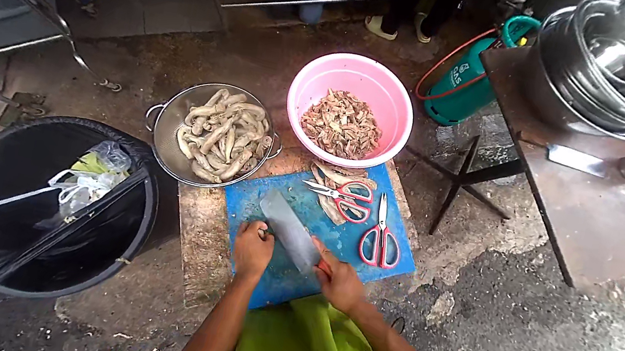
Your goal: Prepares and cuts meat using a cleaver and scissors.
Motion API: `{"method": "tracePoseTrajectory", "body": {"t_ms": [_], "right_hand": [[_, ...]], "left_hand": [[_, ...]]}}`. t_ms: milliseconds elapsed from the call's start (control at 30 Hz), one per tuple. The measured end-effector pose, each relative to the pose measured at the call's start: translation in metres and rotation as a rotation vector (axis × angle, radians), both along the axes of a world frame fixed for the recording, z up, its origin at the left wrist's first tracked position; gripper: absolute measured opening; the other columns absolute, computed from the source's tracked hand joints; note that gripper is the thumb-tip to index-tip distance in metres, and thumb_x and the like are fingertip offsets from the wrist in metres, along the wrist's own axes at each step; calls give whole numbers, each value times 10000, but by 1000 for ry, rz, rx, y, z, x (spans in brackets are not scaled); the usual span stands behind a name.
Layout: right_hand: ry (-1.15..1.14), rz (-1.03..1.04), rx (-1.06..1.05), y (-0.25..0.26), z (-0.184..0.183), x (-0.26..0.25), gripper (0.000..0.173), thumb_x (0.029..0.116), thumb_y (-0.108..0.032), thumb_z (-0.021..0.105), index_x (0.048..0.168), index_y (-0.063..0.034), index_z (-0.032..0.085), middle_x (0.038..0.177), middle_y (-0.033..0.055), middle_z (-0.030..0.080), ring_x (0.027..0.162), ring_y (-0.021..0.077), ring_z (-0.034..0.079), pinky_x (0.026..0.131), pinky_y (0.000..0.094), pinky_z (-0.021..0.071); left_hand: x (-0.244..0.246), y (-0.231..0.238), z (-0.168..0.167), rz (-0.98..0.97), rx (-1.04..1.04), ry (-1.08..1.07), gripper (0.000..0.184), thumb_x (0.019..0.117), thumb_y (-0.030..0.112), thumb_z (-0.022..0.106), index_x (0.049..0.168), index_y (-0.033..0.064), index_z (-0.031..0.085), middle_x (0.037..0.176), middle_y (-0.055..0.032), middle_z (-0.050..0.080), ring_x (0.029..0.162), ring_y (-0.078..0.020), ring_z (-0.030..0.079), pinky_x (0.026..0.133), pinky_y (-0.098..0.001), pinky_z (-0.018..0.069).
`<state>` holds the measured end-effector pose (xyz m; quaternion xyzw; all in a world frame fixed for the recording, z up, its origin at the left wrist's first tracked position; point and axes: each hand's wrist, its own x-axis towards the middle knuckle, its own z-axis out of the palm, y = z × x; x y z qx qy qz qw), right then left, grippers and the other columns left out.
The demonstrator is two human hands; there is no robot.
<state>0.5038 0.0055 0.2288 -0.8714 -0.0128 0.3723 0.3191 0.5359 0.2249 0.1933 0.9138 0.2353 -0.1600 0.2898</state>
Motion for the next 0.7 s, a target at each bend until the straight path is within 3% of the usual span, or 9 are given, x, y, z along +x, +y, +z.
{"method": "tracePoseTrajectory", "body": {"t_ms": [67,100,167,233,300,433,533,600,700], "right_hand": [[-39,-119,137,-25,-4,0,631,1039,-330,561,1621,-300,319,992,148,699,858,288,674,845,501,550],[-32,-185,215,-37,-5,1,643,1031,-321,581,1619,-298,324,927,117,668,757,240,636,750,451,553],[53,-290,342,-59,-4,5,666,1024,-323,601,1620,-331,305,800,62,593,557,169,548,535,373,517],[112,-315,383,-77,-3,10,672,1022,-318,604,1617,-368,295,745,36,548,480,139,490,458,328,467],[75,-202,275,-91,-4,16,656,1023,-345,597,1610,-391,307,805,52,581,548,154,525,525,350,492],[26,8,120,-104,-7,16,646,1031,-355,561,1621,-355,300,1073,162,687,903,280,663,880,496,530],[8,15,134,-114,-11,9,655,1028,-331,554,1630,-302,298,1064,176,690,899,294,666,883,501,529],[15,21,134,-118,-10,6,661,1028,-330,553,1633,-289,291,1057,181,692,895,305,669,877,507,532],[34,57,117,-122,-6,8,656,1031,-337,545,1633,-300,287,1040,181,690,890,317,669,867,517,530]], "left_hand": [[-1,3,3,17,-49,29,312,936,134,688,1240,62,683,1200,-169,674,1061,-327,676,929,-535,551],[-2,8,2,43,-109,30,333,947,125,684,1274,62,661,1201,-155,686,1051,-298,692,937,-513,560],[-8,17,-2,117,-245,-3,335,955,105,700,1282,54,653,1195,-140,701,1039,-257,713,942,-472,579],[-12,21,-1,173,-319,-48,310,949,53,708,1255,33,665,1185,-142,710,1017,-236,722,934,-438,584],[-13,21,0,193,-324,-77,280,958,11,681,1237,16,670,1180,-152,713,1011,-236,722,932,-427,581],[0,10,11,52,-80,16,284,1021,135,598,1285,72,681,1266,-133,686,1128,-268,683,1006,-476,535],[19,-10,15,-63,87,86,422,1022,336,615,1367,95,641,1396,-156,598,1313,-326,557,1107,-512,448],[33,-19,14,-111,101,203,416,1015,296,625,1378,93,621,1346,-159,631,1267,-329,598,1071,-533,479],[46,-20,15,-131,24,282,314,1004,214,629,1286,81,657,1215,-158,690,1169,-322,655,1013,-553,509]]}}
